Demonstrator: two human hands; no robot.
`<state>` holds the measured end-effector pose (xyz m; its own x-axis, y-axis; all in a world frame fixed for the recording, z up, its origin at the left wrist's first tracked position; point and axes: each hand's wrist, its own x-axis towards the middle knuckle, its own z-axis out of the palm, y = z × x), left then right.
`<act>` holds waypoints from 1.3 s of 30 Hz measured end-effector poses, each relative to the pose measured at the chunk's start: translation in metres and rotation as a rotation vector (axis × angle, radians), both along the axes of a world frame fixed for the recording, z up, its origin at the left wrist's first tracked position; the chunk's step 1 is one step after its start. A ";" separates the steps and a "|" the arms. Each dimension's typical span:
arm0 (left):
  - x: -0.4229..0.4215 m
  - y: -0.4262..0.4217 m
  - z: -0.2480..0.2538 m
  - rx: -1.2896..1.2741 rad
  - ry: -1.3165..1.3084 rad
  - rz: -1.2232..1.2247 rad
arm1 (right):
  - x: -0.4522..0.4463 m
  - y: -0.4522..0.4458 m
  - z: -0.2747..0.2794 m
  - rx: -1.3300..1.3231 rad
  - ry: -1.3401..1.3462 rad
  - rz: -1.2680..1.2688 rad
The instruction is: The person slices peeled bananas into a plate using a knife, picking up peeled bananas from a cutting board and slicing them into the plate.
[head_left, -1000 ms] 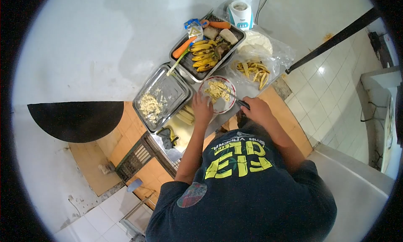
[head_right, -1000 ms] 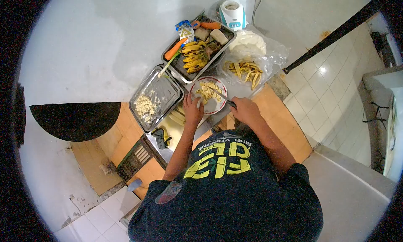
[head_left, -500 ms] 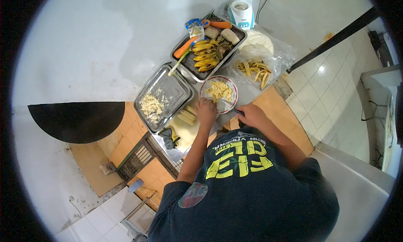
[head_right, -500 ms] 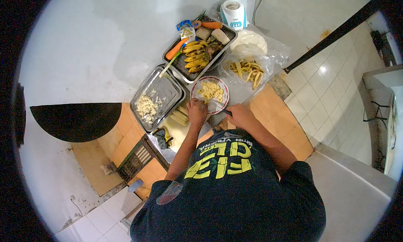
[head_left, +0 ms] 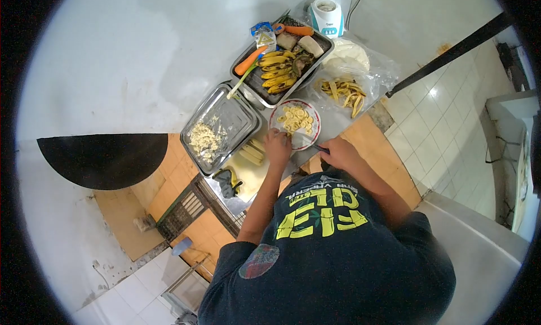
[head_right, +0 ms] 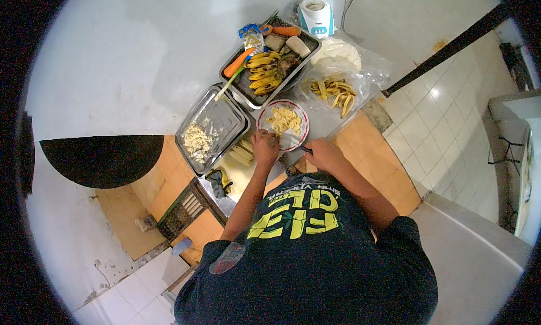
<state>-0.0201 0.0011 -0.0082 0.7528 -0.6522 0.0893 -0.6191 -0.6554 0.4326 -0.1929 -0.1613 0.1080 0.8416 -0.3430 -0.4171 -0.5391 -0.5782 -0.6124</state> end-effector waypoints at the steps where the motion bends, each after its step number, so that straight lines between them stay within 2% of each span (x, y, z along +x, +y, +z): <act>1: 0.000 0.000 0.000 0.010 -0.006 0.002 | 0.000 0.000 0.001 -0.020 0.002 0.011; 11: 0.001 -0.002 -0.004 0.023 0.025 0.031 | 0.003 0.004 -0.010 -0.105 -0.029 0.075; 14: 0.000 -0.003 -0.003 0.006 0.039 0.055 | 0.009 0.006 -0.004 -0.080 0.080 0.100; 17: -0.001 -0.004 0.000 0.000 0.046 0.061 | 0.009 0.004 -0.027 -0.087 0.050 0.105; 23: -0.006 -0.006 0.000 -0.070 0.000 0.092 | 0.006 -0.011 -0.037 -0.104 -0.039 0.142; 26: -0.007 -0.010 -0.005 -0.066 0.031 0.145 | 0.005 -0.020 -0.021 -0.058 0.040 0.137; 29: -0.010 -0.013 -0.002 -0.053 0.034 0.186 | -0.005 -0.031 -0.022 -0.042 0.003 0.125; 32: -0.011 -0.013 -0.013 -0.125 0.014 0.197 | -0.004 -0.044 -0.001 -0.041 0.029 0.172; 39: -0.025 -0.026 0.012 -0.029 0.111 0.299 | 0.001 -0.067 -0.002 -0.025 -0.009 0.243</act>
